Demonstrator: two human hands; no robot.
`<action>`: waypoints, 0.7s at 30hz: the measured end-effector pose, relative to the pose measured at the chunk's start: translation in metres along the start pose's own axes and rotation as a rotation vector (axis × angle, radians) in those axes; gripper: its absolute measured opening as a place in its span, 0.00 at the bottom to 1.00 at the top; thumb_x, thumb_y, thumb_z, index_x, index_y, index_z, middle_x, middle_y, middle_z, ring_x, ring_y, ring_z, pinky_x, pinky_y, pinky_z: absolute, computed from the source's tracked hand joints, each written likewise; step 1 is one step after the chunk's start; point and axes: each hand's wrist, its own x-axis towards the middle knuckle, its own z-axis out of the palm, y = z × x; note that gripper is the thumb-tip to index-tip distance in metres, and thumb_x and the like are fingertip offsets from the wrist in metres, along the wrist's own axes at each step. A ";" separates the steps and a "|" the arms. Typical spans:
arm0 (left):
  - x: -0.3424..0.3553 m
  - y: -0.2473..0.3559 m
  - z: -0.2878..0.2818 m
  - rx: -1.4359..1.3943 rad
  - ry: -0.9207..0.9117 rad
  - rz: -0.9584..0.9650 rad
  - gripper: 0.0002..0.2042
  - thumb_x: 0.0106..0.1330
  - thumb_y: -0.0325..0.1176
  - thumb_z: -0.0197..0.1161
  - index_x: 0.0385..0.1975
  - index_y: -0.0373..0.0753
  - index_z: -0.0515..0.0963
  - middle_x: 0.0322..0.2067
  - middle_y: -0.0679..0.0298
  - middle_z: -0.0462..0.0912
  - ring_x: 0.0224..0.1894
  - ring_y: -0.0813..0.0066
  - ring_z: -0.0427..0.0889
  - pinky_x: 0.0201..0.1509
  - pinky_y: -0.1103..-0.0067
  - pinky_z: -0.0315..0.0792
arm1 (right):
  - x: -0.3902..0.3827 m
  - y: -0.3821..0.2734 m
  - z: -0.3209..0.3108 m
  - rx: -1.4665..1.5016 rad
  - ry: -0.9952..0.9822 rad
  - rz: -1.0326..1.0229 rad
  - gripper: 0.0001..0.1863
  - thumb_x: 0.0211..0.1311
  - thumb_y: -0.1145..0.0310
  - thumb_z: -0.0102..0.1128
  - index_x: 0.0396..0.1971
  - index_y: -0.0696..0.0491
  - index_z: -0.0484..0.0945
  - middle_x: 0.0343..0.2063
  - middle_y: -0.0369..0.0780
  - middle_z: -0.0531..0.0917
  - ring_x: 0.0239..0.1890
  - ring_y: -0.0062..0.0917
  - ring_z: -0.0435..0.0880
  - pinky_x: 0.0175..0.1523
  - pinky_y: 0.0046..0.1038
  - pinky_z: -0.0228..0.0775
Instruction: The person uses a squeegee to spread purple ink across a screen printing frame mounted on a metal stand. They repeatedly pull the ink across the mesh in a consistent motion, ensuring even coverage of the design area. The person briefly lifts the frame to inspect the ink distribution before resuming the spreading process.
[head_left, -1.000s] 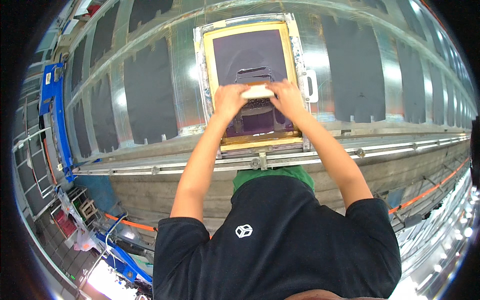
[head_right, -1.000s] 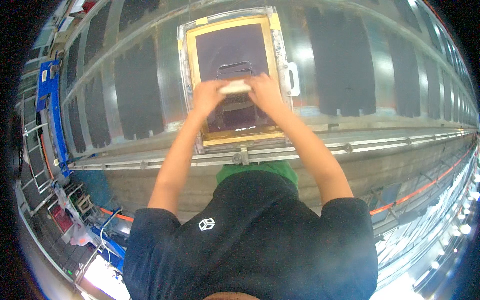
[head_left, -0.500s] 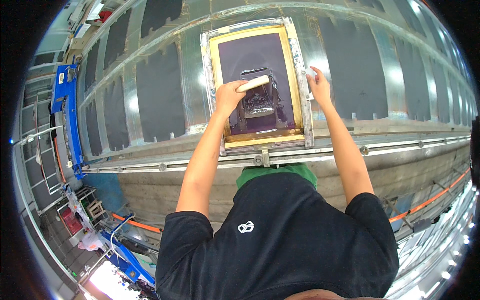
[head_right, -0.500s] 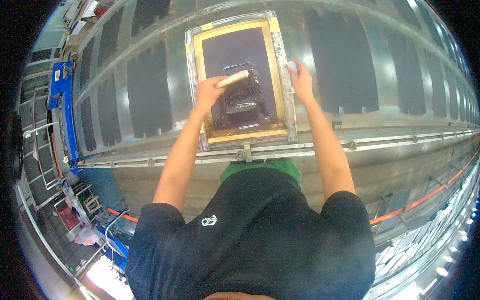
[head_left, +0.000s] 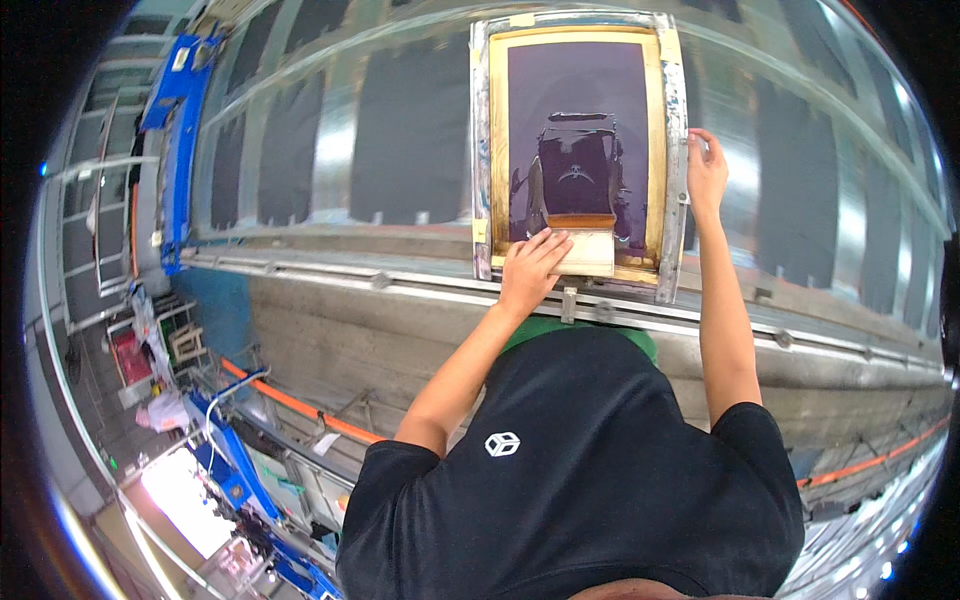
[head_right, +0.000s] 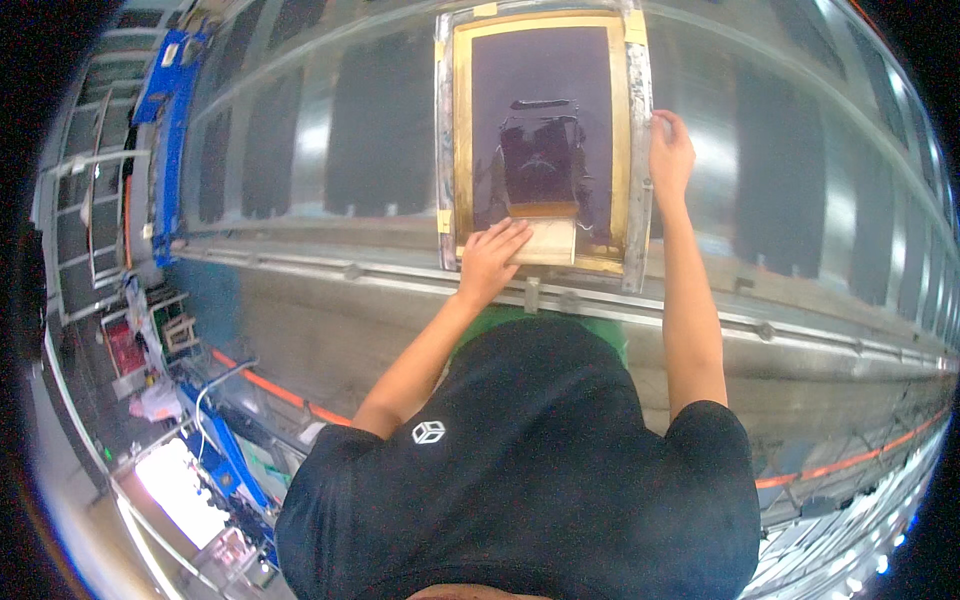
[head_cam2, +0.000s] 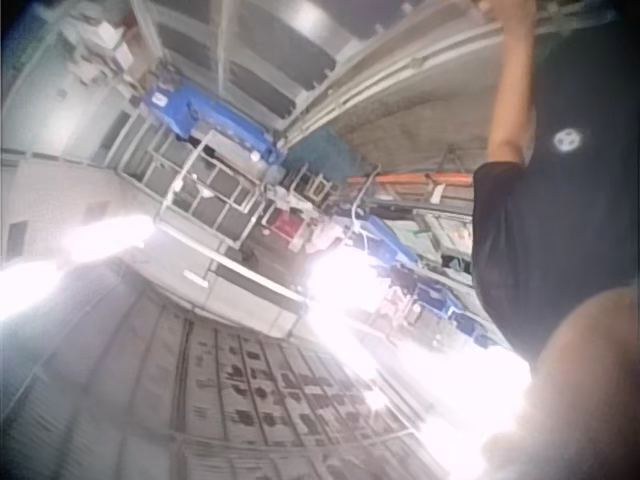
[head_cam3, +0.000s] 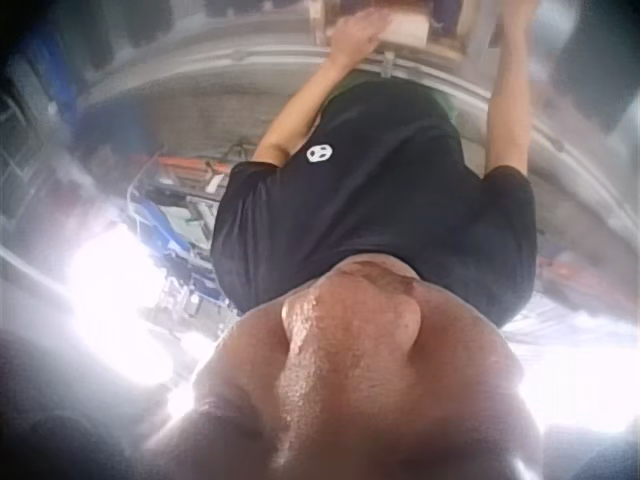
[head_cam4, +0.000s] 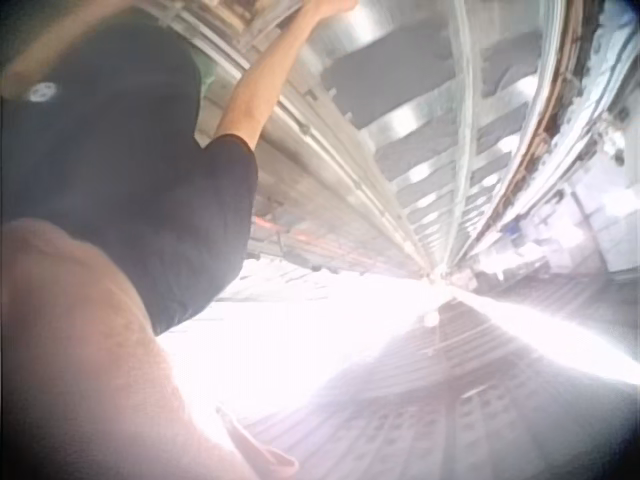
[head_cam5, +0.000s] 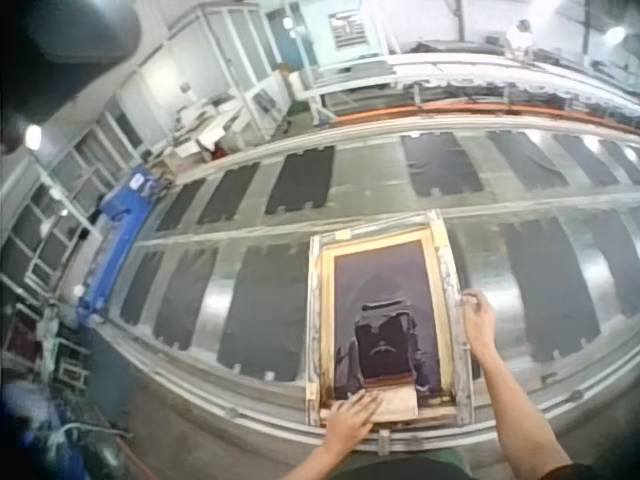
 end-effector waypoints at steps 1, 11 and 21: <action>-0.007 -0.020 -0.013 -0.005 -0.001 -0.024 0.33 0.50 0.26 0.71 0.62 0.51 0.78 0.64 0.71 0.78 0.67 0.67 0.74 0.60 0.67 0.68 | -0.014 -0.010 0.024 0.016 -0.007 0.009 0.13 0.70 0.59 0.61 0.47 0.49 0.85 0.30 0.41 0.84 0.31 0.25 0.77 0.42 0.30 0.71; -0.081 -0.221 -0.139 0.057 -0.091 -0.078 0.32 0.49 0.28 0.74 0.60 0.49 0.79 0.63 0.70 0.80 0.66 0.67 0.75 0.60 0.67 0.68 | -0.126 -0.106 0.235 0.124 -0.009 -0.022 0.13 0.69 0.59 0.62 0.46 0.49 0.84 0.19 0.38 0.75 0.23 0.21 0.68 0.34 0.30 0.67; -0.142 -0.273 -0.164 0.076 -0.141 -0.050 0.35 0.45 0.29 0.76 0.61 0.50 0.79 0.62 0.71 0.80 0.65 0.68 0.76 0.59 0.69 0.69 | -0.145 -0.106 0.284 -0.002 -0.035 -0.015 0.15 0.72 0.56 0.59 0.49 0.49 0.82 0.20 0.47 0.78 0.22 0.34 0.73 0.36 0.37 0.68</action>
